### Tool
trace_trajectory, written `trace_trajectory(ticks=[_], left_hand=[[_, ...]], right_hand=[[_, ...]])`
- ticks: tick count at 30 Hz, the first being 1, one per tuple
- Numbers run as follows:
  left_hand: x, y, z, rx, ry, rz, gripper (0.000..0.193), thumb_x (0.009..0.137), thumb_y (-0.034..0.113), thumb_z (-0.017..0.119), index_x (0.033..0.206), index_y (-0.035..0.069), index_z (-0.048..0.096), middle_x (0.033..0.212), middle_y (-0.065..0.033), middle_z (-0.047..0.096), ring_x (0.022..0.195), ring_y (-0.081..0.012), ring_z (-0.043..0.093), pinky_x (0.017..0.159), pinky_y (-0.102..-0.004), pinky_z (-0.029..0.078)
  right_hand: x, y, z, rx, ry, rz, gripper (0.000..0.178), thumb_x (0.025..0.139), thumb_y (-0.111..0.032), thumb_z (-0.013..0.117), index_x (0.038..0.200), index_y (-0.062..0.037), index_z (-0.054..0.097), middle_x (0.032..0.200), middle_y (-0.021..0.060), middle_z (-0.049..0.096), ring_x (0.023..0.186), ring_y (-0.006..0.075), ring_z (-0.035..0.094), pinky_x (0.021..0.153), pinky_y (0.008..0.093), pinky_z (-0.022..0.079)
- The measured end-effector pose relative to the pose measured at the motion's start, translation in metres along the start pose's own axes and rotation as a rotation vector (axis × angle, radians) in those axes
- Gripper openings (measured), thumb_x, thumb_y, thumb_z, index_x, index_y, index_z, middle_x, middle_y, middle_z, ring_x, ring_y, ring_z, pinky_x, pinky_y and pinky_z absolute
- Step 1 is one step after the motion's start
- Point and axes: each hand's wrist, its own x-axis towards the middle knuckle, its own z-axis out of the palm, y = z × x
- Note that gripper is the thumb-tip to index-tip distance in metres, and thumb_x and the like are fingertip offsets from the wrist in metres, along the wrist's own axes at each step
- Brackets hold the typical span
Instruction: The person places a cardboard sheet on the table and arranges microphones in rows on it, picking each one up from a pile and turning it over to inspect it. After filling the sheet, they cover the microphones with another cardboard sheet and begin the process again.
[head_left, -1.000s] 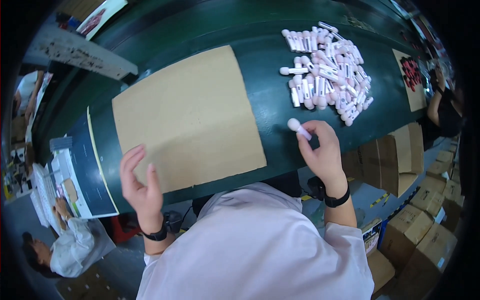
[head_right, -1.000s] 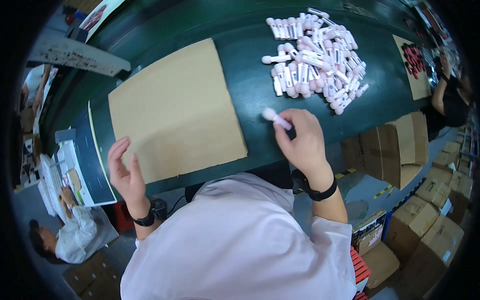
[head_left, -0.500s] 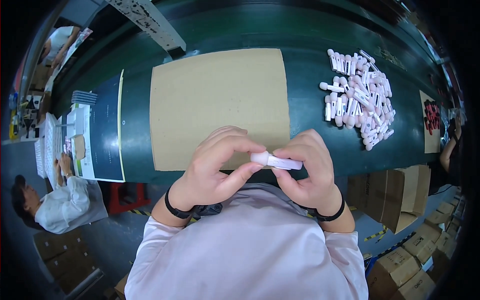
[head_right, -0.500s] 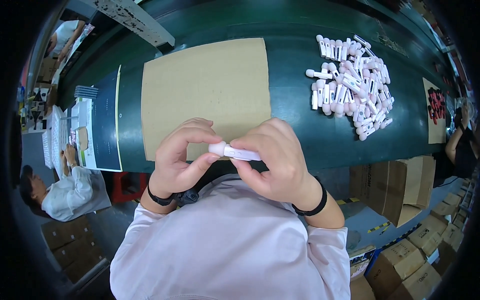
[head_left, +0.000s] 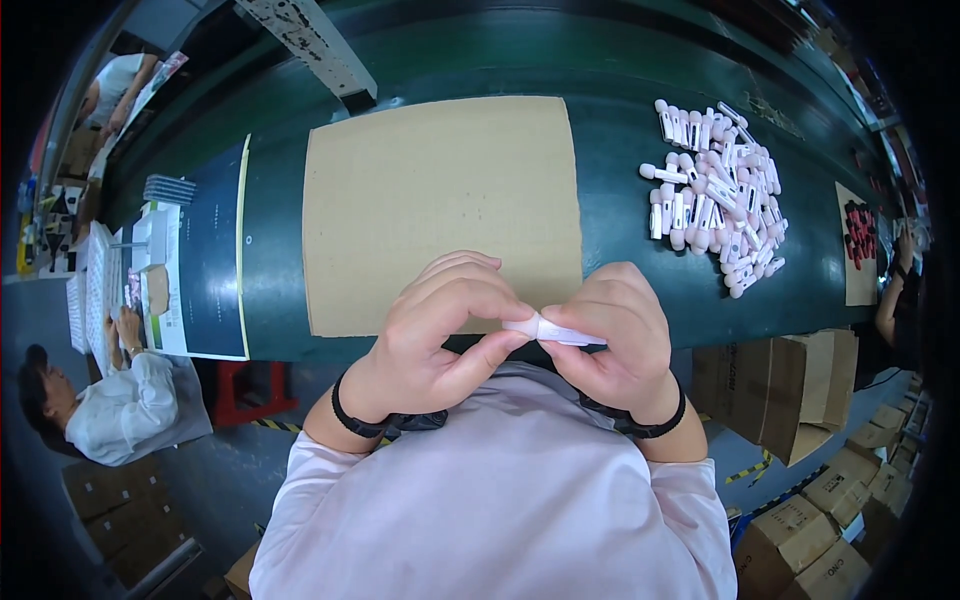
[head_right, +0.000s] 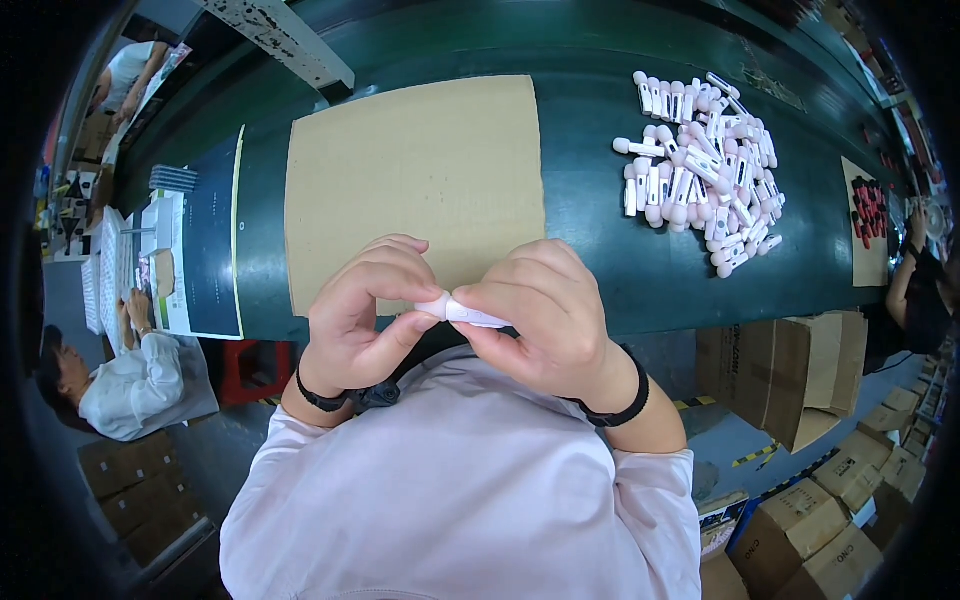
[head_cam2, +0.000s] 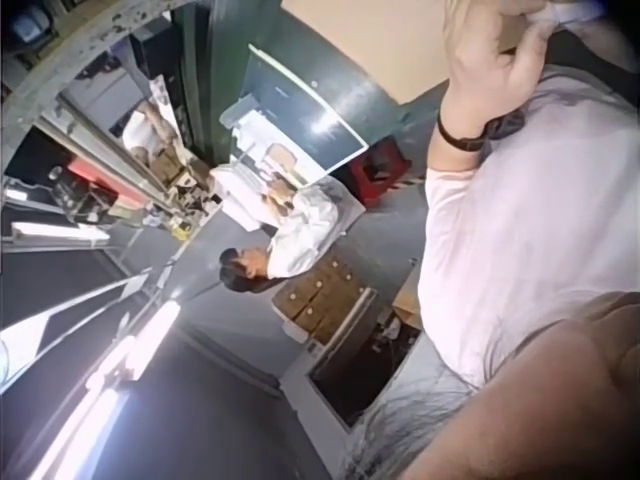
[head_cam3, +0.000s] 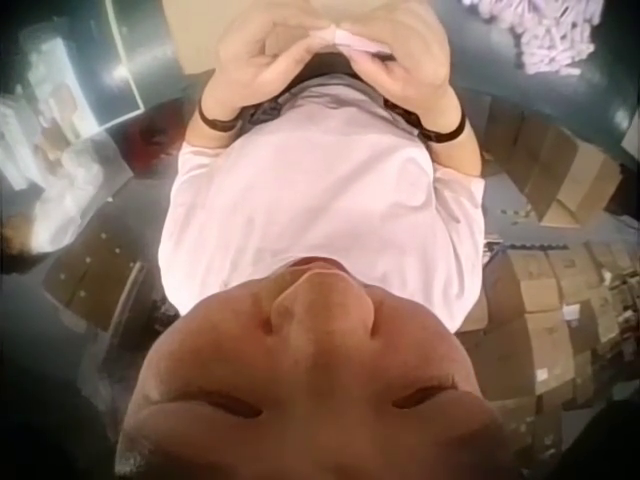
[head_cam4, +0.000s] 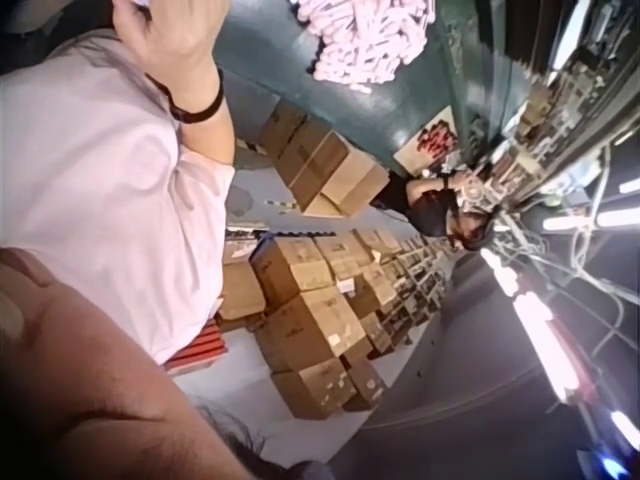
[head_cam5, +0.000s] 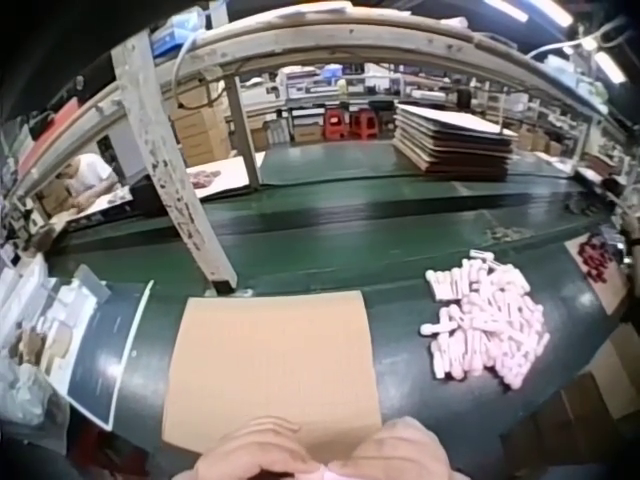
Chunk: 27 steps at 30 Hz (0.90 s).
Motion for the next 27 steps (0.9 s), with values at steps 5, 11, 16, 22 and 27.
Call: trace_trajectory(ticks=[5,11,16,22,27], left_hand=[[-0.0006,-0.0013,-0.0019,0.0,0.017,0.002,0.019,0.079,0.0,0.072,0.096,0.003,0.066,0.087,-0.0096,0.068,0.081,-0.0271,0.064,0.089,-0.0456,0.049],[-0.0006,-0.0022,-0.0041,0.012,0.035,0.0,0.018,0.08,0.0,0.072,0.097,0.002,0.066,0.088,-0.0103,0.068,0.082,-0.027,0.065,0.09,-0.0454,0.049],[-0.001,-0.0061,-0.0045,0.001,0.058,0.015,0.02,0.081,0.001,0.072,0.099,0.001,0.065,0.089,-0.0103,0.068,0.082,-0.0263,0.065,0.091,-0.0453,0.049],[-0.0006,-0.0081,-0.0043,-0.018,0.065,-0.017,0.021,0.082,0.001,0.069,0.103,0.0,0.063,0.093,-0.0111,0.068,0.085,-0.0254,0.064,0.09,-0.0425,0.049],[-0.0018,-0.0024,0.0013,-0.162,0.064,-0.217,0.021,0.083,0.0,0.066,0.104,0.0,0.062,0.095,-0.0111,0.066,0.087,-0.0249,0.064,0.085,-0.0358,0.05]], right_hand=[[0.0008,0.0012,0.0012,0.007,-0.002,0.006,0.031,0.067,-0.004,0.082,0.094,-0.005,0.066,0.079,0.0049,0.062,0.068,0.0231,0.054,0.063,0.0336,0.041],[0.0031,0.0024,-0.0032,0.011,-0.05,0.022,0.033,0.069,-0.006,0.082,0.098,-0.004,0.066,0.079,0.0051,0.062,0.068,0.023,0.054,0.064,0.0334,0.041],[0.0027,0.0025,-0.0009,0.035,0.038,0.084,0.037,0.064,-0.005,0.082,0.098,-0.0053,0.069,0.077,0.0042,0.063,0.066,0.023,0.054,0.062,0.0349,0.038],[0.0006,0.0048,-0.0001,0.018,0.05,0.066,0.036,0.063,-0.003,0.081,0.096,-0.0059,0.069,0.077,0.0041,0.063,0.066,0.0229,0.054,0.062,0.0345,0.037],[0.0013,0.0049,0.0042,-0.021,0.038,0.035,0.035,0.062,-0.003,0.081,0.095,-0.0063,0.068,0.077,0.0038,0.063,0.066,0.0232,0.054,0.062,0.0346,0.038]])
